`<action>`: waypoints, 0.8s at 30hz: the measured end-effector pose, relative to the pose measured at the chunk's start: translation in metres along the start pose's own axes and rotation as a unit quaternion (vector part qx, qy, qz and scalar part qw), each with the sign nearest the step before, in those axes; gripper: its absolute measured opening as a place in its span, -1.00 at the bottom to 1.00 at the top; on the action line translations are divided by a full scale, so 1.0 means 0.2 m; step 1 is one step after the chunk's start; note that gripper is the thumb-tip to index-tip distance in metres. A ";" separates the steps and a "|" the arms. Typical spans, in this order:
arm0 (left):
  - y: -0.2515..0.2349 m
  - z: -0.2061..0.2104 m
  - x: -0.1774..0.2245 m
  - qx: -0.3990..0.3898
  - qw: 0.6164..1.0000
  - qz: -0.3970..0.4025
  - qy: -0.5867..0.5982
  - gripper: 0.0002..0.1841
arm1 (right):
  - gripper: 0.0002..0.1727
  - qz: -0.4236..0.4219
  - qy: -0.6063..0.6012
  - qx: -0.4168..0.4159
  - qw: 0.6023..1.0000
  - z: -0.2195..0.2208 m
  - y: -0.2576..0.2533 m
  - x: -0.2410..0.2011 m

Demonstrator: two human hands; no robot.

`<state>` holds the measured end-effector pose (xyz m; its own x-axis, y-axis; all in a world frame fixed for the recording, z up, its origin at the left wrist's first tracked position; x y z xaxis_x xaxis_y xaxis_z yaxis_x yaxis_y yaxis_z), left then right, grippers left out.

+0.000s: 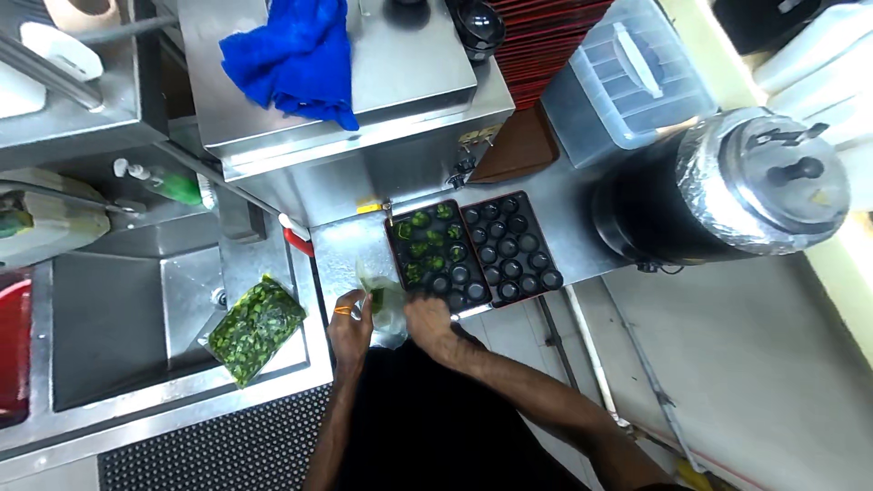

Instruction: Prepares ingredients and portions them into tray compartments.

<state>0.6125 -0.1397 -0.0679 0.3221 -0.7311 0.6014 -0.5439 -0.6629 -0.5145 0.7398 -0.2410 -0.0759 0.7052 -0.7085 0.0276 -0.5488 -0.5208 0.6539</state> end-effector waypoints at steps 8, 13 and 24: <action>-0.01 -0.04 -0.06 -0.012 1.000 -0.017 -0.014 -0.79 | -0.58 -0.043 0.056 0.069 0.995 0.03 0.08 -0.10; -0.01 -0.02 -0.04 -0.019 1.000 -0.014 0.001 -0.80 | -0.62 -0.061 0.055 0.063 0.995 0.06 0.00 -0.13; -0.03 -0.03 -0.09 -0.019 0.999 -0.029 -0.011 -0.80 | -0.69 -0.041 0.009 -0.015 0.999 -0.05 -0.03 0.01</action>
Point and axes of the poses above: each hand's wrist, its own y-axis away from the middle knuckle, its own z-axis out of the palm, x = y × z, the point moved 9 cm from there along -y, towards the middle knuckle, and after that the axes turned 13 degrees about z, right-handed, at the moved point
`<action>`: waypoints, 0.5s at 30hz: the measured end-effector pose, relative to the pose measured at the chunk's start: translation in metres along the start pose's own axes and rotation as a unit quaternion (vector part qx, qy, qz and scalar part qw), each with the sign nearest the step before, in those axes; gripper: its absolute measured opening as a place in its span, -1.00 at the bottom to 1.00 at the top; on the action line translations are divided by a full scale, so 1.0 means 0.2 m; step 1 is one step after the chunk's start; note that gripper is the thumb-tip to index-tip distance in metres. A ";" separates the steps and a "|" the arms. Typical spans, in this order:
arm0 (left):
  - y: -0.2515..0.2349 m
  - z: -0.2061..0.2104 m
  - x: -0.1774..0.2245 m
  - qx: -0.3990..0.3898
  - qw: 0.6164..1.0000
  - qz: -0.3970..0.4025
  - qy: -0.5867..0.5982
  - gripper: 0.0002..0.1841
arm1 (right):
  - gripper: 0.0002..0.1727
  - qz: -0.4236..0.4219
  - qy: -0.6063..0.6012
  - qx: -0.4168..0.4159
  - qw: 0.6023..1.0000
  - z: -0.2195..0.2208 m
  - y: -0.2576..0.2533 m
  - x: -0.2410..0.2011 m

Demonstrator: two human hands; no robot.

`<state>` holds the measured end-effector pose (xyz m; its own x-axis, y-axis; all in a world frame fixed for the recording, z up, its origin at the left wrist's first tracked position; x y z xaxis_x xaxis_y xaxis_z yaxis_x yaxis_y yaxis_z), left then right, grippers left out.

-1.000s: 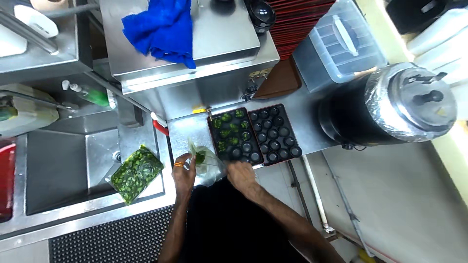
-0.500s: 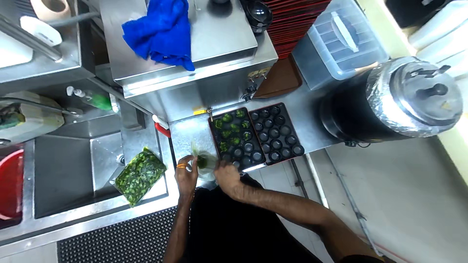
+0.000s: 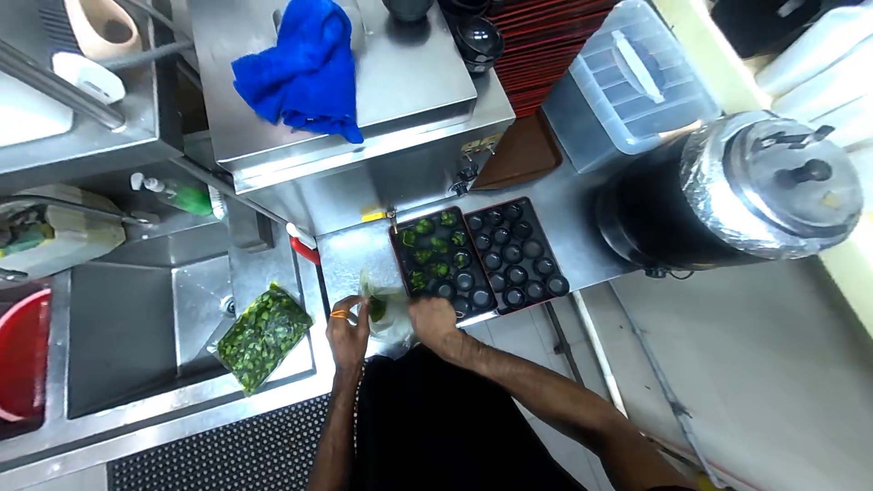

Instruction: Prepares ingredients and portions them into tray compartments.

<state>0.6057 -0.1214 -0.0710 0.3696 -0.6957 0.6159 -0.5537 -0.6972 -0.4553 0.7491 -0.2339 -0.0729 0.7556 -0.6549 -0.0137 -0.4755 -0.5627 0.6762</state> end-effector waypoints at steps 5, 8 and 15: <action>-0.02 -0.01 -0.03 0.005 1.000 -0.027 -0.006 -0.79 | -0.68 0.015 -0.037 0.004 0.999 -0.04 0.06 0.12; -0.03 -0.02 -0.07 -0.001 0.999 -0.045 -0.010 -0.78 | -0.64 0.010 -0.071 0.014 0.997 -0.06 0.10 0.21; -0.04 -0.03 -0.11 -0.005 0.998 -0.067 -0.002 -0.77 | -0.63 -0.018 -0.243 -0.001 0.970 -0.06 0.16 0.48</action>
Point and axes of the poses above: each hand's wrist, its own y-axis away from the middle knuckle, its own z-axis out of the palm, x = y × z, the point moved 9 cm from there along -y, towards the middle knuckle, and after that the axes turned 13 degrees about z, right-handed, at the moved point
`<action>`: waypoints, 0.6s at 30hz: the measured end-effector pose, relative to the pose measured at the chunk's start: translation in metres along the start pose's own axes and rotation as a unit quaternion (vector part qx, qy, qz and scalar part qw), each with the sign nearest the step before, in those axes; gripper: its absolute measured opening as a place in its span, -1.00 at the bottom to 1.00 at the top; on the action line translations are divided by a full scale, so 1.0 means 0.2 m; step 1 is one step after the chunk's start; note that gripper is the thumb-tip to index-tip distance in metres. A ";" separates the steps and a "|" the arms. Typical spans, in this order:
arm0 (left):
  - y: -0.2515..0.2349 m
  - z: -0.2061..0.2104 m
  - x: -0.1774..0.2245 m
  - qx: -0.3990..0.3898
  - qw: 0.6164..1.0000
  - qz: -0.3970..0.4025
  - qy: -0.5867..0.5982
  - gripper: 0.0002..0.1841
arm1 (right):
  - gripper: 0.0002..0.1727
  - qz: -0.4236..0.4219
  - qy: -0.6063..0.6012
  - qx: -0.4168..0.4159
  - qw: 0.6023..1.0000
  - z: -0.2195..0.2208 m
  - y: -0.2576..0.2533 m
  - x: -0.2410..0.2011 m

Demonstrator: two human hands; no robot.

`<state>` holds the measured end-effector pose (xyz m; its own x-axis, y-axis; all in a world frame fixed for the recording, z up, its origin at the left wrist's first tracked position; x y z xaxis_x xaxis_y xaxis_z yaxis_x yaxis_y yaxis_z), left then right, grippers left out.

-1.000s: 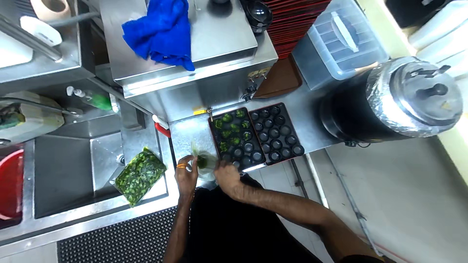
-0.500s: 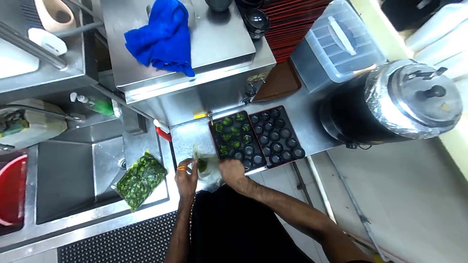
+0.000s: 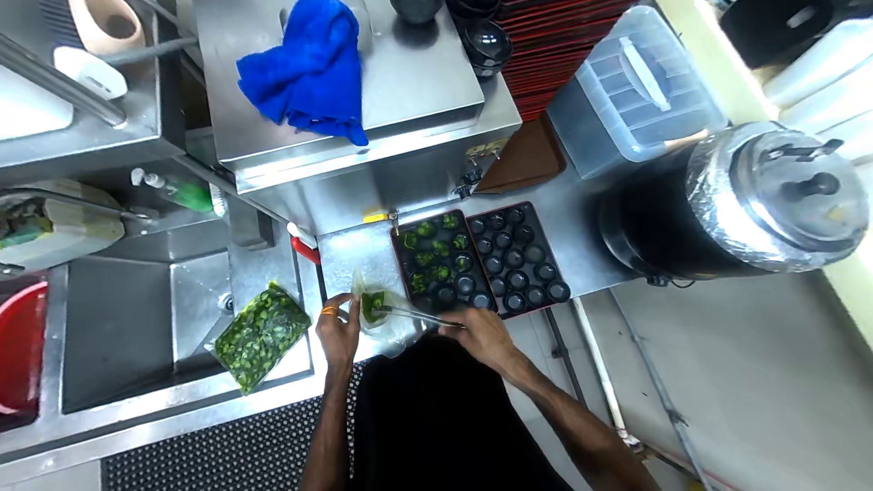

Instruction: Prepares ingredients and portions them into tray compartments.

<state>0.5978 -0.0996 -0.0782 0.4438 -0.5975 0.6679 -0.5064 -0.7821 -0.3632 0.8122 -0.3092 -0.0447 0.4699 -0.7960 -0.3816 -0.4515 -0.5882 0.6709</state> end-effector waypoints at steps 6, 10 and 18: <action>0.00 -0.03 -0.04 0.003 1.000 -0.024 0.008 -0.76 | -0.68 0.070 -0.139 0.063 0.986 -0.20 0.00 0.40; -0.01 -0.03 -0.04 0.003 1.000 -0.016 0.013 -0.77 | -0.69 0.166 -0.106 0.118 0.973 -0.25 -0.09 0.69; -0.01 -0.01 -0.03 -0.005 1.000 -0.014 0.016 -0.76 | -0.65 0.240 -0.081 0.107 0.961 -0.22 -0.22 0.84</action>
Point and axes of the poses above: each hand's wrist, its own y-axis away from the middle knuckle, its own z-axis out of the palm, x = y × z, the point moved 9 cm from there along -y, towards the middle knuckle, and after that the axes turned 13 degrees about z, right-handed, at the moved point
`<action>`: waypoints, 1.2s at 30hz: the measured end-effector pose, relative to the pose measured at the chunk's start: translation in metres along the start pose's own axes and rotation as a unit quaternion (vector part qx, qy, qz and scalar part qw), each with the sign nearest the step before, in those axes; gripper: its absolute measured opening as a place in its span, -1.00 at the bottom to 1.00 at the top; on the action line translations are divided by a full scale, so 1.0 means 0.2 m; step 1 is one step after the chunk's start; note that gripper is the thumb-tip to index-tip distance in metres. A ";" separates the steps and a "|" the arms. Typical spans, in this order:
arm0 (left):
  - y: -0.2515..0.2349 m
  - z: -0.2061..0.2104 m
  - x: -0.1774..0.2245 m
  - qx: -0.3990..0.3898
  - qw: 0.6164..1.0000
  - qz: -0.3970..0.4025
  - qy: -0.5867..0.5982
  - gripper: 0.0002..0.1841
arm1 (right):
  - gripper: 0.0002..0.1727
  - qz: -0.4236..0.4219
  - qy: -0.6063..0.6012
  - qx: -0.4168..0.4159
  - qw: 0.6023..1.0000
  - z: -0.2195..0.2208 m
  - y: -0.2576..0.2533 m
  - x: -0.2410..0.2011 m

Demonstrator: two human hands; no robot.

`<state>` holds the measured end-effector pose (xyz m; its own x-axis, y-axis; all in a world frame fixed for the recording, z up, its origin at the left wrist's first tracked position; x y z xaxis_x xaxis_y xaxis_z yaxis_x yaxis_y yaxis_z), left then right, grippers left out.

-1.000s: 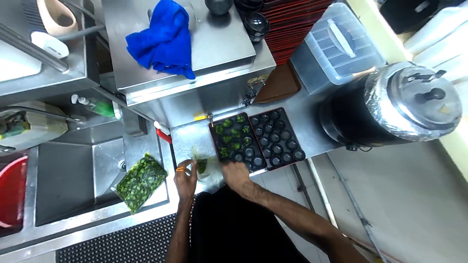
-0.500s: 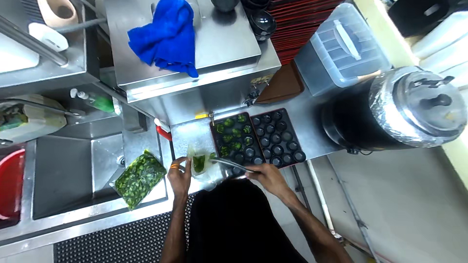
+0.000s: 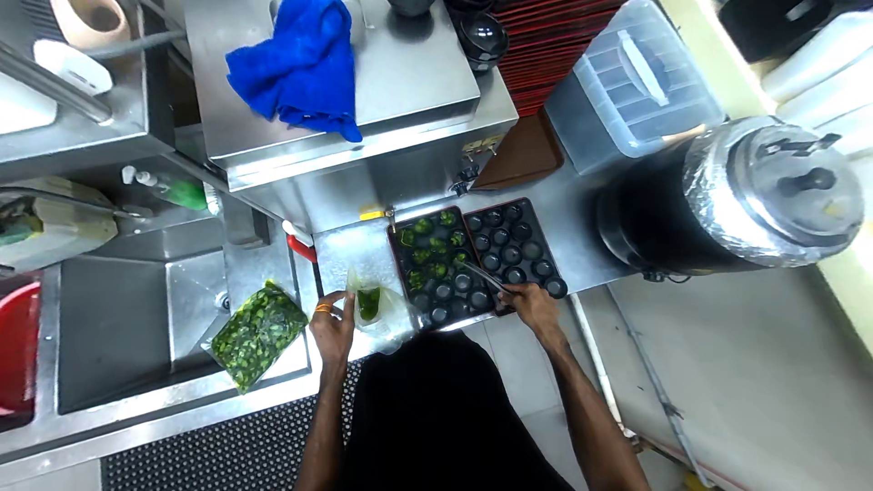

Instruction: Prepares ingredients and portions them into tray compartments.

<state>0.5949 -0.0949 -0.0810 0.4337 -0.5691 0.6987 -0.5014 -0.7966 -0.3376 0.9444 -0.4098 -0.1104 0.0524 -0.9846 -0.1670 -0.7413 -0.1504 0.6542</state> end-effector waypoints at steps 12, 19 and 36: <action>0.03 -0.03 -0.01 0.014 1.000 -0.006 -0.007 -0.76 | -0.57 -0.002 0.044 0.014 0.999 -0.09 0.04 -0.02; 0.02 0.00 0.00 -0.003 1.000 -0.016 -0.005 -0.75 | -0.58 0.012 0.075 0.038 0.996 -0.13 0.13 0.04; 0.03 0.01 0.01 -0.005 1.000 -0.006 -0.004 -0.76 | -0.57 0.035 0.158 0.066 0.985 -0.06 0.21 -0.05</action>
<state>0.5943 -0.1007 -0.0825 0.4460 -0.5612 0.6973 -0.5031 -0.8015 -0.3233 0.9217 -0.4080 -0.0726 0.1877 -0.9741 0.1258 -0.8297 -0.0886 0.5511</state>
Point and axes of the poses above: each hand's wrist, its own y-axis away from the middle knuckle, its own z-axis out of the palm, x = y × z, the point moved 9 cm from there along -y, towards the middle knuckle, and after that the axes turned 13 degrees about z, right-handed, at the moved point
